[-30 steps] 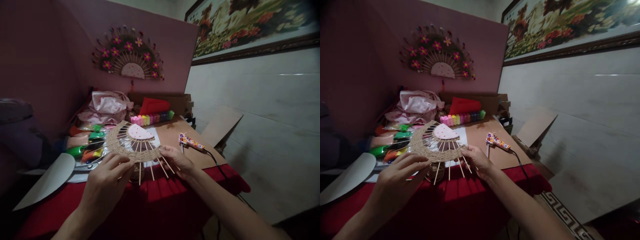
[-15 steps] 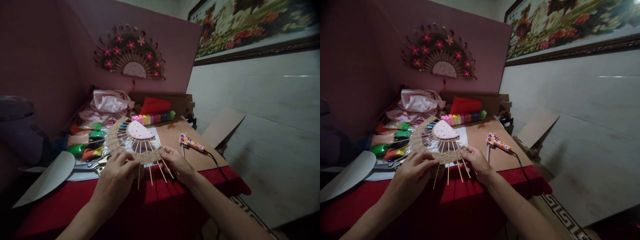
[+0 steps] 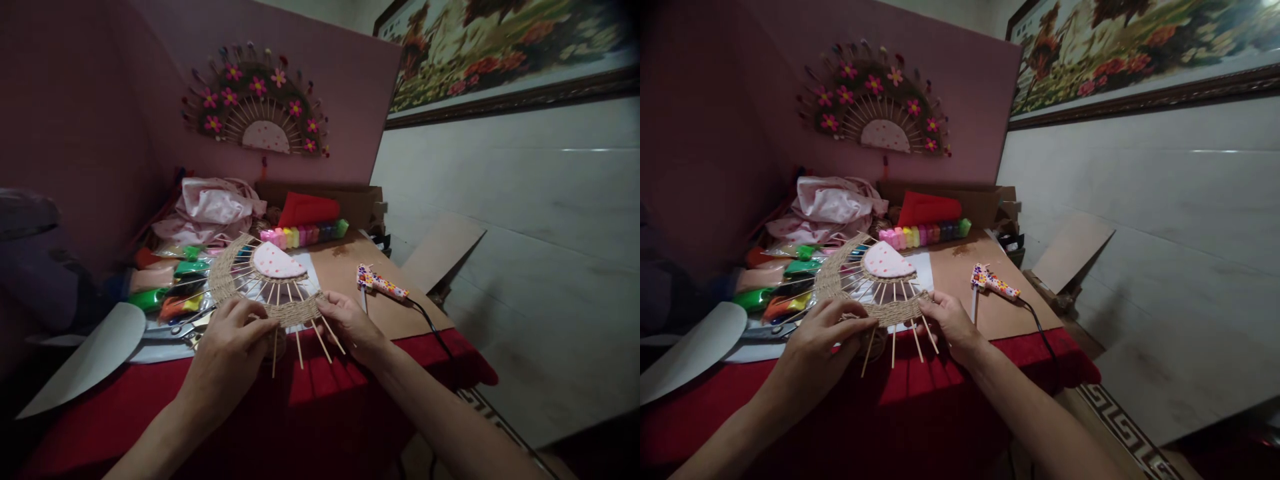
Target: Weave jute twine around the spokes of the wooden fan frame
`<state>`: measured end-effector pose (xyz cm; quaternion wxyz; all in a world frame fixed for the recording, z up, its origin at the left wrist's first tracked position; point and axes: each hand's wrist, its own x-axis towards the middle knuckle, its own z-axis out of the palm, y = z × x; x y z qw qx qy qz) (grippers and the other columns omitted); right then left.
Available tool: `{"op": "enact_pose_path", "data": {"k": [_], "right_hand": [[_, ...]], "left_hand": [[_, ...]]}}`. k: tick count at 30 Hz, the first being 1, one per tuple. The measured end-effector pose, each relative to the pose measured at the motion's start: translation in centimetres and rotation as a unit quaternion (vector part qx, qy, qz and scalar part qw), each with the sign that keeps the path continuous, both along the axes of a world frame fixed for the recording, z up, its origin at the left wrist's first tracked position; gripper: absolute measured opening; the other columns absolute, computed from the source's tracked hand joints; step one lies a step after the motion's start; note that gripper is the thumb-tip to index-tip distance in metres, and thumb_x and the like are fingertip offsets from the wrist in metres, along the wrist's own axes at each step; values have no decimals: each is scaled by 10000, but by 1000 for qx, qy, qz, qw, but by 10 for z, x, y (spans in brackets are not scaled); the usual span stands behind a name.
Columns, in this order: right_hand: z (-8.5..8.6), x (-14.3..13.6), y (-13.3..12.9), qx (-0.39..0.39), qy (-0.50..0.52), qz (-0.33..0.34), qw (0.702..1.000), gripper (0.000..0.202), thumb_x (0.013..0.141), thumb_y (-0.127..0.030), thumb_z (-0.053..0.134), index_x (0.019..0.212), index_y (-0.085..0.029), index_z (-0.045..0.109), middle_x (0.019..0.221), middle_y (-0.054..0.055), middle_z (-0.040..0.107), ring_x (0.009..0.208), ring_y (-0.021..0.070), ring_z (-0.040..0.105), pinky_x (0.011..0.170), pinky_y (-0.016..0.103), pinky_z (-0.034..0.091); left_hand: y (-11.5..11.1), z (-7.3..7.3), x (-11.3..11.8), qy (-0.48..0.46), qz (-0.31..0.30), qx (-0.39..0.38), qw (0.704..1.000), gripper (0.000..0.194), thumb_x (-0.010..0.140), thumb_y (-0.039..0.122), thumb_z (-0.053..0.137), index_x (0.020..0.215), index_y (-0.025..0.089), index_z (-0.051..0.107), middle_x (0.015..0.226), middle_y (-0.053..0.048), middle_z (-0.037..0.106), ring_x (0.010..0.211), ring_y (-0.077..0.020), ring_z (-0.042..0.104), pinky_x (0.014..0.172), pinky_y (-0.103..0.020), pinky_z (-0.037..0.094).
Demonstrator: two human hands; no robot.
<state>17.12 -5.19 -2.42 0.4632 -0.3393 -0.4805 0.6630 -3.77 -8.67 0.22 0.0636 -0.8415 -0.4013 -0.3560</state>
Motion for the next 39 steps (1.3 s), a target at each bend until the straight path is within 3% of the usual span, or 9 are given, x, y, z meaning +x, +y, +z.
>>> {"op": "enact_pose_path", "data": {"k": [7,15,26,30,39], "right_hand": [[5,-3,-1,3,-33,-3,999,315,790,-439,521,796,-126,553,579,7,576,375,52,485,281,136,275],[3,-3,1,10,-55,-1,998,361,785,-470,510,760,-114,562,501,-8,564,314,40,431,262,132,247],[4,-3,1,4,-32,3,999,356,761,-491,533,689,-144,499,487,-35,521,321,40,431,250,132,221],[6,-3,0,-9,-31,0,999,317,759,-449,553,696,-141,507,490,-28,539,312,33,413,253,126,211],[1,0,3,17,-43,2,999,296,788,-420,525,677,-145,516,450,-48,491,300,32,374,251,127,234]], "left_hand": [[9,17,18,-21,-58,-59,996,156,810,182,521,784,207,673,801,-28,633,814,-164,485,726,-323,429],[24,34,39,105,-69,-85,988,156,777,207,561,701,236,695,738,-26,626,802,-181,478,736,-343,394],[17,35,47,255,-14,31,966,163,792,184,504,722,177,651,756,-74,624,789,-218,491,731,-380,374],[12,37,50,297,-4,41,954,118,778,172,522,748,164,636,766,-82,622,789,-237,496,686,-376,380],[26,28,48,279,-49,53,958,145,801,156,474,775,153,616,816,-92,618,858,-244,510,741,-392,409]]}}
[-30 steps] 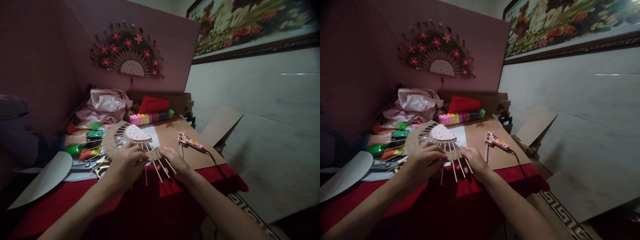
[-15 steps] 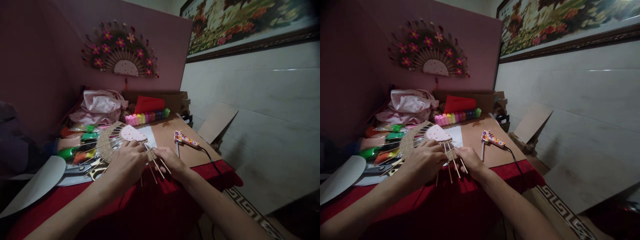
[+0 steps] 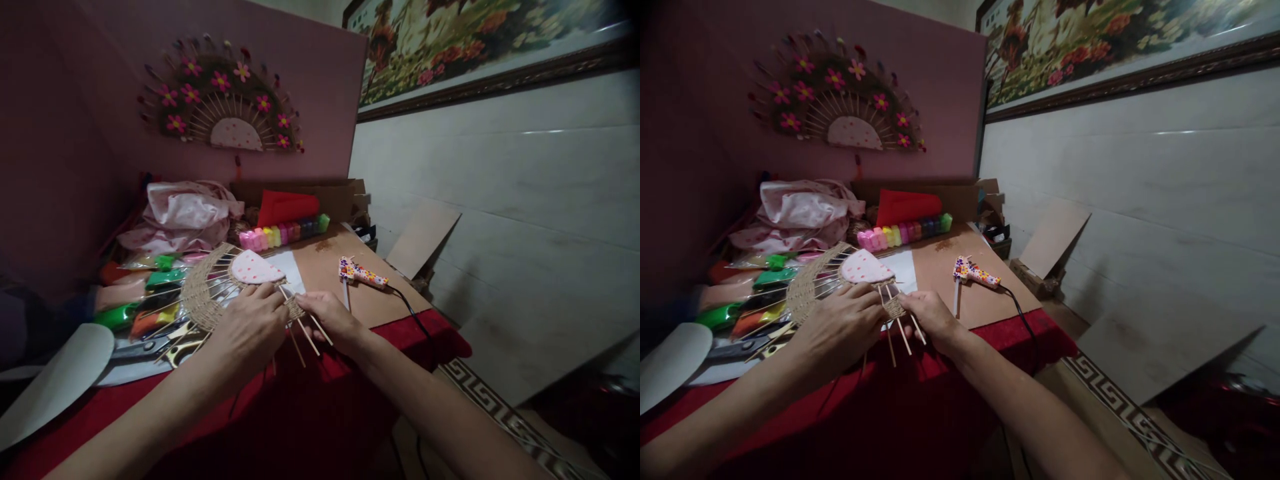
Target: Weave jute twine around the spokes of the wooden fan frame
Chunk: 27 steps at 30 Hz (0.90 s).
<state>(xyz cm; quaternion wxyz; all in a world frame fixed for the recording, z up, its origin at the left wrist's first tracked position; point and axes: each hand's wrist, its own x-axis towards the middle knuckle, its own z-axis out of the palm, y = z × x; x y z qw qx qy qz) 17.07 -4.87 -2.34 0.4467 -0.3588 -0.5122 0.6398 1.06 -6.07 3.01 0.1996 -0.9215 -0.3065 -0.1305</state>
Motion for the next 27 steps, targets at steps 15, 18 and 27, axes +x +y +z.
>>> {"op": "enact_pose_path", "data": {"k": [15,18,27], "right_hand": [[30,47,-15,293,-470,-257,792,263,860,-299,410,826,-173,639,828,72,641,797,172,570,687,270,411],[42,81,0,280,-623,-322,655,263,814,-230,438,993,-176,622,1018,115,604,965,250,523,796,349,378],[21,132,46,241,-663,-128,697,423,698,-202,530,1121,-184,533,1102,107,575,980,240,516,768,297,371]], "left_hand": [[14,-2,-9,-77,37,-175,981,147,782,164,456,741,161,596,795,-52,588,773,-167,532,705,-300,423],[14,-3,-8,-75,43,-162,983,158,780,159,442,729,162,592,794,-53,590,774,-168,531,703,-300,419],[10,-5,-9,-74,57,-133,987,150,767,160,445,692,159,575,783,-51,597,720,-157,521,656,-292,409]]}}
